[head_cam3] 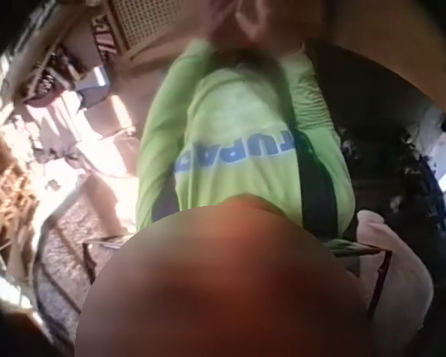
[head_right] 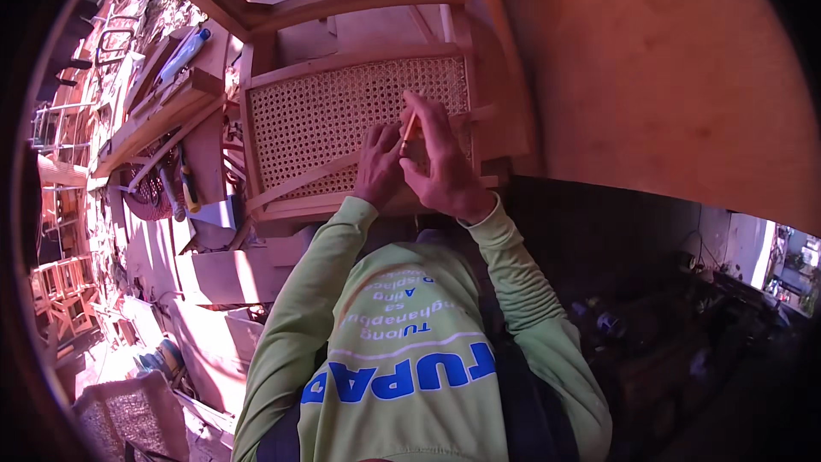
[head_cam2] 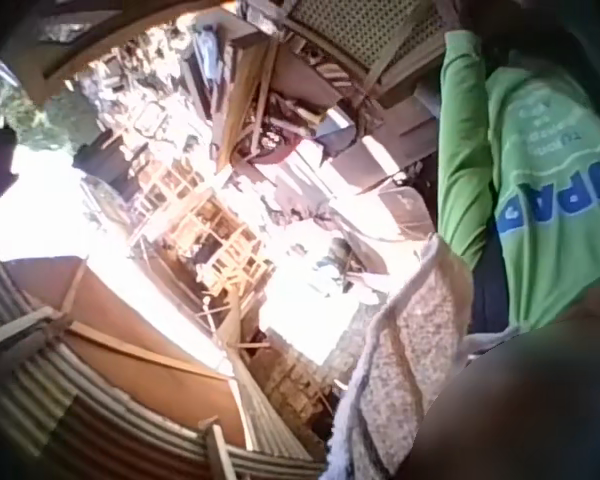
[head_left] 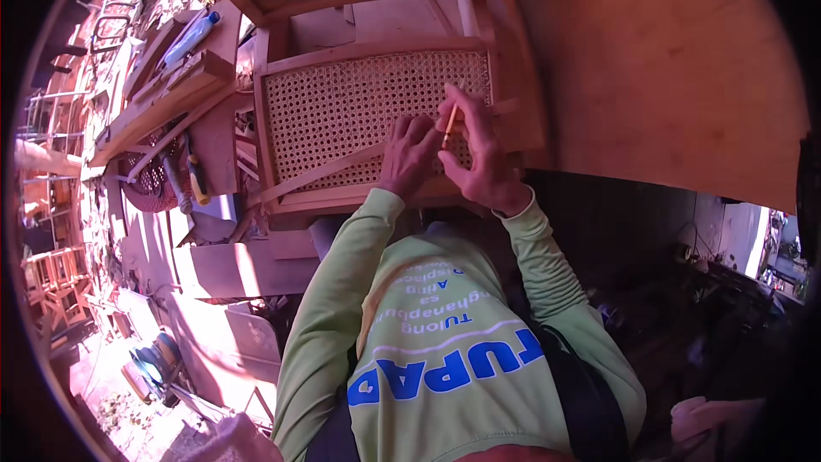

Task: Attaching wooden trim strips to the cane seat of a wooden chair.

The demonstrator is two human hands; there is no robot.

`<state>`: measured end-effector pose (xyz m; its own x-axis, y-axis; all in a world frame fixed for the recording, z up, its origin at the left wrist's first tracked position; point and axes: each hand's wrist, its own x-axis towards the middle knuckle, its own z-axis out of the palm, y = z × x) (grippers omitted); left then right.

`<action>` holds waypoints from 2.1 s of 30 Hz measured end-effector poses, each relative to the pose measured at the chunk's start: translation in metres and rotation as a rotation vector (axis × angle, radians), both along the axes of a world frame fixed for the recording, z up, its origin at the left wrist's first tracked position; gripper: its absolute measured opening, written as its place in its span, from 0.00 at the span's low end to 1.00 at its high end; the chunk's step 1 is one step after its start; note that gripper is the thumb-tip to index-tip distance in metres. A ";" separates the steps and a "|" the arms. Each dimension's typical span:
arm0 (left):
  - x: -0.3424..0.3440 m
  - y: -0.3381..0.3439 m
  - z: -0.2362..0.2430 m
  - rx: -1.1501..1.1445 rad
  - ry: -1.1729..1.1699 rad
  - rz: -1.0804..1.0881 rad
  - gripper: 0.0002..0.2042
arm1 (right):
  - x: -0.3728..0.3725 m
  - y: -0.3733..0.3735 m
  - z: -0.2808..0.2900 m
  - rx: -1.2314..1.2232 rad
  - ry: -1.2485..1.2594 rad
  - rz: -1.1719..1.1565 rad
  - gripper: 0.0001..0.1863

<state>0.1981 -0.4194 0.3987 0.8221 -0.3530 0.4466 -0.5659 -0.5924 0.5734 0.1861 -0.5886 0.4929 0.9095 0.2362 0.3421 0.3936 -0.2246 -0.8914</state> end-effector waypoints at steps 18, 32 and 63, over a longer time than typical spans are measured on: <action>0.002 -0.004 -0.012 0.124 -0.072 0.022 0.16 | 0.007 -0.071 -0.100 -0.028 -0.060 -0.627 0.08; 0.004 -0.005 -0.010 0.114 -0.085 0.027 0.15 | 0.017 -0.060 -0.117 -0.122 -0.090 -0.610 0.07; 0.002 -0.050 0.109 -0.103 -0.107 -0.096 0.16 | -0.056 -0.091 -0.063 0.439 0.310 -0.478 0.22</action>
